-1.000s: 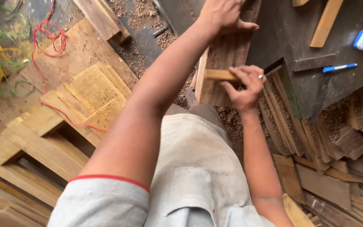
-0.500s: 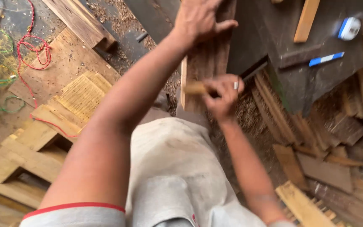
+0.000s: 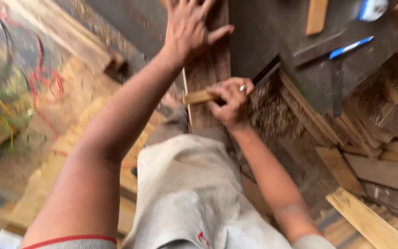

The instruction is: Mark a wooden plank using a try square and a pen for future cutting or assembly.

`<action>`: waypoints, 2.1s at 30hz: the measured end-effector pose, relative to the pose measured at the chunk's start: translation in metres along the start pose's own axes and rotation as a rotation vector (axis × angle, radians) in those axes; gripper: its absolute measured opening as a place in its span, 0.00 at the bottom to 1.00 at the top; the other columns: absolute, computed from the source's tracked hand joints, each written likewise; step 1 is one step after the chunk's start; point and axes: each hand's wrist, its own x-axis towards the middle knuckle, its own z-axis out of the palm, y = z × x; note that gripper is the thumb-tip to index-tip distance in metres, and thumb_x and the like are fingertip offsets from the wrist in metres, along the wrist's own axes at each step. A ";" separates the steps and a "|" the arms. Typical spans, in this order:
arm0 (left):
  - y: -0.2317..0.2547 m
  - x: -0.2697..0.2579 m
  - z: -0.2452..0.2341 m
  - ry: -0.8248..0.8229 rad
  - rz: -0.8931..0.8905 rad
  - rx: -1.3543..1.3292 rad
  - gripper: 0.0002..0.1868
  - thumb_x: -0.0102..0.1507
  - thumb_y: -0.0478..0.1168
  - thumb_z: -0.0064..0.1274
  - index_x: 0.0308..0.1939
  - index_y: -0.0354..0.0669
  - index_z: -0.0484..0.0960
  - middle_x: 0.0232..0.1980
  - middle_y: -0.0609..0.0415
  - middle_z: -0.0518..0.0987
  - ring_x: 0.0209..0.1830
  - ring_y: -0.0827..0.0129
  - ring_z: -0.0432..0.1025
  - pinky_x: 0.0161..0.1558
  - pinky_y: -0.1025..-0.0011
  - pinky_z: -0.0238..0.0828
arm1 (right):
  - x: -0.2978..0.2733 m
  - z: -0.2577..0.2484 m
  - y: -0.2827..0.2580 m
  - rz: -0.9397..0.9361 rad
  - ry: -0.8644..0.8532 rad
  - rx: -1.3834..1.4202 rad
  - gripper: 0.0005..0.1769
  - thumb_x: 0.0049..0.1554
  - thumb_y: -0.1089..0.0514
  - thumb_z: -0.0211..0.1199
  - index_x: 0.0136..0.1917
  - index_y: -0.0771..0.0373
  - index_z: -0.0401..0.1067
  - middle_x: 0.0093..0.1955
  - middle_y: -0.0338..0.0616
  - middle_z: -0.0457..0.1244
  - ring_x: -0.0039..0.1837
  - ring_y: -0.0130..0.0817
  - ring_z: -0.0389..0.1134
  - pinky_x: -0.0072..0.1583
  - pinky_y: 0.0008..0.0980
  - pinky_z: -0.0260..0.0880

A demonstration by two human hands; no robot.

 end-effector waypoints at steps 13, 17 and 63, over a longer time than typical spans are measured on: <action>0.006 0.001 0.000 0.201 0.080 0.097 0.50 0.62 0.83 0.30 0.82 0.70 0.51 0.86 0.45 0.42 0.85 0.49 0.31 0.74 0.31 0.12 | -0.003 0.007 0.005 0.049 -0.003 0.007 0.16 0.44 0.55 0.81 0.45 0.52 0.79 0.45 0.35 0.69 0.55 0.34 0.64 0.67 0.40 0.50; 0.004 -0.001 -0.004 0.238 0.100 0.126 0.49 0.64 0.83 0.31 0.83 0.68 0.53 0.86 0.45 0.42 0.86 0.49 0.31 0.75 0.30 0.12 | -0.031 0.004 -0.003 0.070 -0.010 0.072 0.17 0.45 0.51 0.82 0.45 0.53 0.79 0.46 0.36 0.69 0.56 0.34 0.64 0.67 0.40 0.51; 0.074 -0.050 0.085 0.681 -0.318 -0.293 0.58 0.46 0.62 0.68 0.74 0.44 0.61 0.78 0.28 0.48 0.79 0.37 0.42 0.57 0.28 0.58 | 0.042 -0.098 0.132 0.555 0.205 0.571 0.17 0.51 0.61 0.76 0.55 0.64 0.78 0.55 0.41 0.68 0.58 0.31 0.68 0.62 0.30 0.67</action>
